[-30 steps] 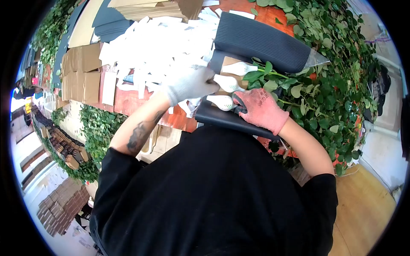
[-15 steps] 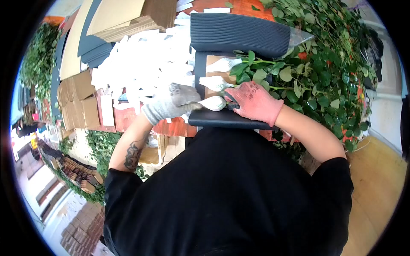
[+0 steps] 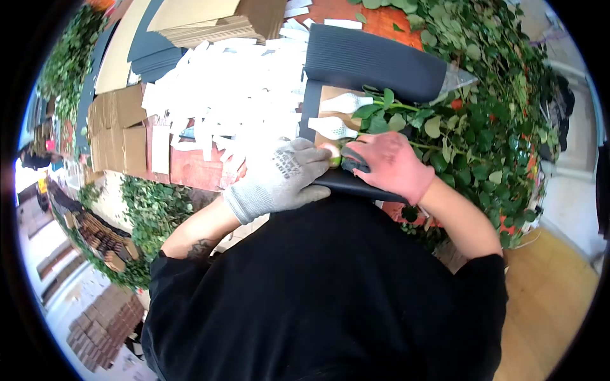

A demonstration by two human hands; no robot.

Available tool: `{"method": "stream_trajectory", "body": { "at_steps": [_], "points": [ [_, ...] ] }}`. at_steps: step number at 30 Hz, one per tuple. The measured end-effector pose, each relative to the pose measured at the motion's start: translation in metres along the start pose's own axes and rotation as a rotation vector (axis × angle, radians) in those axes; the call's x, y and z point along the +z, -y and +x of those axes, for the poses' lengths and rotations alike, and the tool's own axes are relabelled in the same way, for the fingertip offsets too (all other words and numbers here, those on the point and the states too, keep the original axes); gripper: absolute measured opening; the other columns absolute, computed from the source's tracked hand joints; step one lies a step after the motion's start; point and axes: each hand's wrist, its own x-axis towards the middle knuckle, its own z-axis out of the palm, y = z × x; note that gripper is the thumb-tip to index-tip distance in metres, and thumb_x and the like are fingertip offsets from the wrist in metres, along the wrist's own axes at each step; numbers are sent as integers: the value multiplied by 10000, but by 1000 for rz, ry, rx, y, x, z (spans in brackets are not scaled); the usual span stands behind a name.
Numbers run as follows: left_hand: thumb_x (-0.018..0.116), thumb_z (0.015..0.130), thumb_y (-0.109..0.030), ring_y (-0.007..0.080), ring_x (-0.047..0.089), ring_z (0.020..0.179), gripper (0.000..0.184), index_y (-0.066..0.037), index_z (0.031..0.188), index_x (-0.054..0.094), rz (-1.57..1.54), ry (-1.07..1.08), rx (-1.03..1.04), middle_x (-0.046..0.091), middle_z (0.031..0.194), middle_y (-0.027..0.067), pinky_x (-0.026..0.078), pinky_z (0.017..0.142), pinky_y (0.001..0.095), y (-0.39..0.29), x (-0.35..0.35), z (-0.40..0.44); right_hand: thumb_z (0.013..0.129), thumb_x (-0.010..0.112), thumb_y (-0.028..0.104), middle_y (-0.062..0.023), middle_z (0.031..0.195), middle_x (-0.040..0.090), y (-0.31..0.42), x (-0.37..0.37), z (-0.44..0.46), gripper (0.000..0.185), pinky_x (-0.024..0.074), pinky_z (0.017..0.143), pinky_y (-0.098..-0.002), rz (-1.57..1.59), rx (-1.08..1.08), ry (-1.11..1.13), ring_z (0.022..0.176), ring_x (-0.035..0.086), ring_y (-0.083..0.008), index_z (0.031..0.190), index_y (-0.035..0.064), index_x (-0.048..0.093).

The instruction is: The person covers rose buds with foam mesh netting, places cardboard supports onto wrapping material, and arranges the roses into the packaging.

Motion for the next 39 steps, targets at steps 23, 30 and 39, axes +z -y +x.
{"method": "stream_trajectory", "body": {
  "at_steps": [23,30,39],
  "points": [
    [654,818,-243,276,590,846,203,-99,961,644,74,27,-58,604,888,76,477,720,389,60,14,25,811,485,113,-72,867,586,11,-12,23,304,478,652,-298,-206,110,163,762,616,-197,1095,55,577],
    [658,797,-151,259,596,695,66,-87,793,644,-78,-197,191,593,719,74,474,637,374,92,22,14,821,477,89,-82,822,596,-6,7,11,331,493,628,-326,-67,210,137,733,627,-222,1135,22,554],
    [675,793,-161,287,589,659,123,-44,809,639,-75,-171,148,597,706,93,471,606,379,76,4,15,773,561,131,-119,969,611,-6,3,4,456,486,758,-358,85,212,4,876,608,-243,1206,1,503]
  ]
}}
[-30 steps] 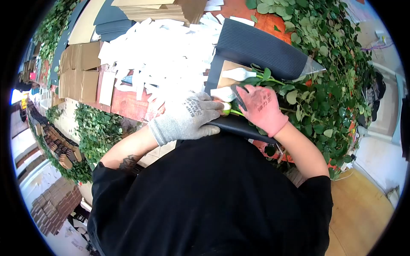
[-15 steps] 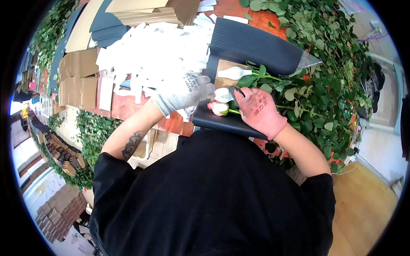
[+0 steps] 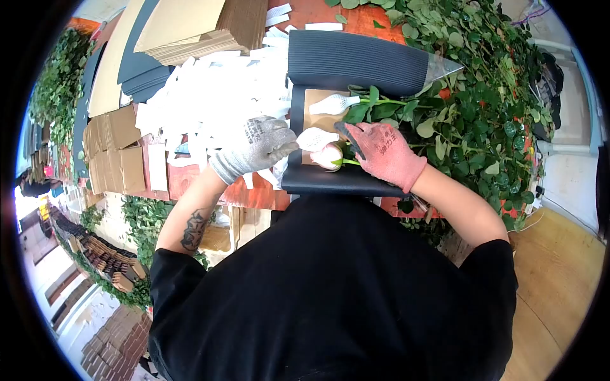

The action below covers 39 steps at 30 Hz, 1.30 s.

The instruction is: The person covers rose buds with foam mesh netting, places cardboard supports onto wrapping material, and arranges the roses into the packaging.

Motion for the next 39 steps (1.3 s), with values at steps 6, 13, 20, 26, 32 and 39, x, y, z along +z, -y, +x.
{"method": "stream_trajectory", "body": {
  "at_steps": [6,13,20,26,32,39],
  "points": [
    [663,801,-142,246,586,650,115,-31,820,637,-258,-117,-170,591,709,89,472,610,345,-14,3,9,777,599,221,-78,1139,555,-9,1,-7,514,393,934,-375,77,125,-29,1059,528,-242,1256,78,482],
    [621,842,-149,241,579,681,114,-36,839,639,-409,-73,-347,591,730,101,462,638,332,-27,5,24,781,587,305,-8,1162,522,7,-38,-20,458,328,965,-367,-252,53,-166,1106,490,-200,1219,188,525],
    [653,832,-243,293,551,1065,220,-29,785,633,-742,39,43,580,1158,179,418,918,397,-49,-17,43,737,606,244,-66,1121,555,2,-47,-12,465,430,871,-361,-76,186,-238,1010,560,-224,1175,101,538],
    [578,888,-174,319,579,858,195,-3,793,569,-583,449,39,574,778,134,460,770,376,-35,9,52,702,655,164,-121,1105,576,1,-94,-28,478,466,860,-408,24,215,-478,989,580,-278,1147,30,546],
    [564,889,-192,311,546,821,222,2,783,564,-630,402,27,563,765,131,444,761,376,-36,14,48,758,521,20,-99,948,653,-22,-218,-104,336,490,859,-361,-149,447,-966,907,629,-226,1064,113,624],
    [575,884,-220,275,539,766,253,5,771,552,-597,406,-16,548,758,130,437,711,352,-41,12,46,841,500,113,-41,916,664,-141,-389,-373,311,500,681,-262,-421,946,-1385,747,621,-134,1113,40,632]
  ]
}}
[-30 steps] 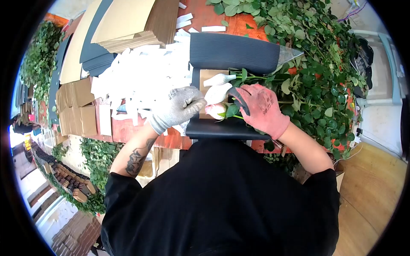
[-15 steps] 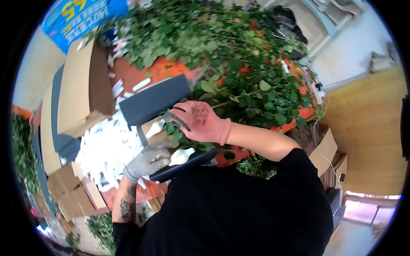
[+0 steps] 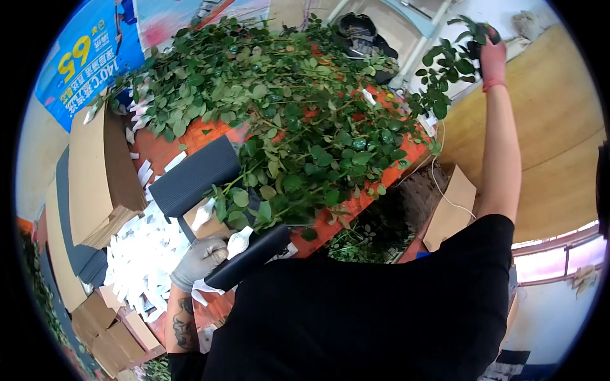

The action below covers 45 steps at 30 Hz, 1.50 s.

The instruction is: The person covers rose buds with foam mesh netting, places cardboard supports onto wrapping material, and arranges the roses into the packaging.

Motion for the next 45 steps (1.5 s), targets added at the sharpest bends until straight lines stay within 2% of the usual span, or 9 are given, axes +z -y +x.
{"method": "stream_trajectory", "body": {
  "at_steps": [2,5,15,19,22,25,31,35,45],
  "points": [
    [590,876,-234,259,534,738,266,4,764,549,-22,-19,-41,545,756,125,437,698,351,0,1,-2,800,527,195,-155,943,670,-14,-57,17,347,477,792,-350,-476,-2,-228,866,624,-233,1058,-13,631],
    [604,868,-239,256,546,730,265,-2,762,552,23,-45,-23,555,765,123,440,688,347,-5,1,0,730,579,101,-184,873,667,-33,-163,27,233,489,700,-369,-255,96,-745,760,635,-283,913,-33,633],
    [591,804,-107,321,558,668,121,-30,744,519,339,151,391,561,758,137,449,622,407,-164,42,58,797,562,73,-188,1055,619,106,-288,-127,329,494,765,-370,-172,-449,-651,892,618,-253,1079,-95,551],
    [543,863,-204,321,550,654,189,-29,793,529,294,83,859,499,723,132,450,593,415,-137,132,126,820,546,58,-185,1136,595,119,-266,-209,363,493,810,-372,-80,-402,-429,952,607,-247,1145,-101,523],
    [573,833,-351,305,608,808,361,-30,992,535,565,411,447,571,873,141,496,691,406,-181,165,127,837,535,47,-182,1196,576,93,-221,-272,390,492,844,-374,6,-289,-53,998,599,-242,1195,-106,503],
    [594,807,-383,264,607,925,459,-66,1135,543,614,436,510,584,1065,91,483,803,433,-168,150,104,800,567,51,-179,1287,517,45,-162,-310,486,423,957,-396,-227,-339,494,1120,542,-288,1269,-33,474],
    [686,727,-251,273,580,944,381,-57,1048,616,693,-7,207,610,956,109,461,837,384,-106,42,0,730,628,81,-151,1209,555,31,-66,-358,506,394,973,-392,-614,-126,1501,1146,499,-319,1227,69,534],
    [705,706,-301,295,553,920,445,-100,1088,598,729,-142,-253,575,950,94,443,822,392,-86,26,-57,744,657,161,-109,1152,575,130,-12,-326,443,410,927,-400,-253,-291,1237,1073,530,-307,1177,118,575],
    [649,745,-244,242,591,736,162,-117,820,582,900,-420,-204,567,781,47,473,657,373,-42,50,-40,748,639,348,-88,871,620,293,185,-396,337,472,766,-377,231,-1168,1513,876,614,-253,941,83,563]
  ]
}}
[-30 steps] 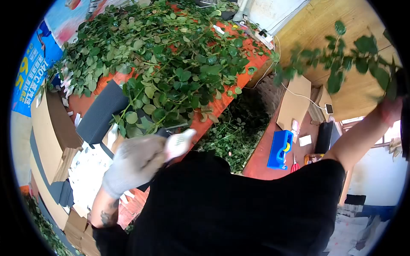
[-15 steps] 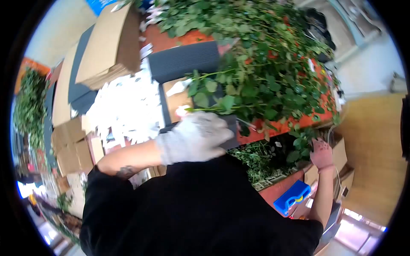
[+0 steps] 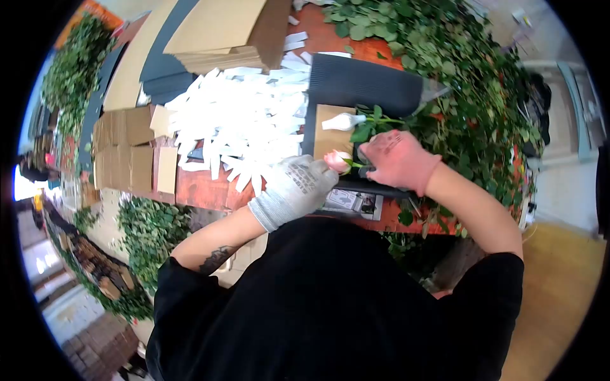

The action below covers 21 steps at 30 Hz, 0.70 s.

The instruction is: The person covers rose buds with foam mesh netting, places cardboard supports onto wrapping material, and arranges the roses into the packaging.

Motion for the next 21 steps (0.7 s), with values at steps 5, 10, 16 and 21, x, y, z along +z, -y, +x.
{"method": "stream_trajectory", "body": {
  "at_steps": [5,10,16,21],
  "points": [
    [611,690,-175,186,566,678,73,-156,733,554,-44,-134,40,529,719,7,465,577,322,5,7,-3,749,646,330,-86,872,606,-2,10,25,334,451,725,-397,29,-163,2,840,602,-272,954,89,541],
    [604,639,-165,165,541,647,86,-160,688,533,-81,-109,38,500,694,-2,450,527,307,8,9,-2,728,670,357,-55,897,571,6,9,28,376,430,741,-383,59,-16,12,862,588,-249,980,112,536],
    [599,589,-166,160,520,616,114,-165,662,511,-200,-142,83,469,669,-13,429,480,311,19,13,5,694,694,369,-49,913,549,1,2,22,429,406,744,-381,137,92,177,873,573,-235,983,98,529],
    [601,577,-166,165,513,599,126,-165,657,504,-248,-110,108,465,663,-6,419,465,318,21,15,6,715,674,302,-67,871,583,-5,20,20,357,447,671,-364,167,17,4,847,594,-232,970,88,547]
  ]
}}
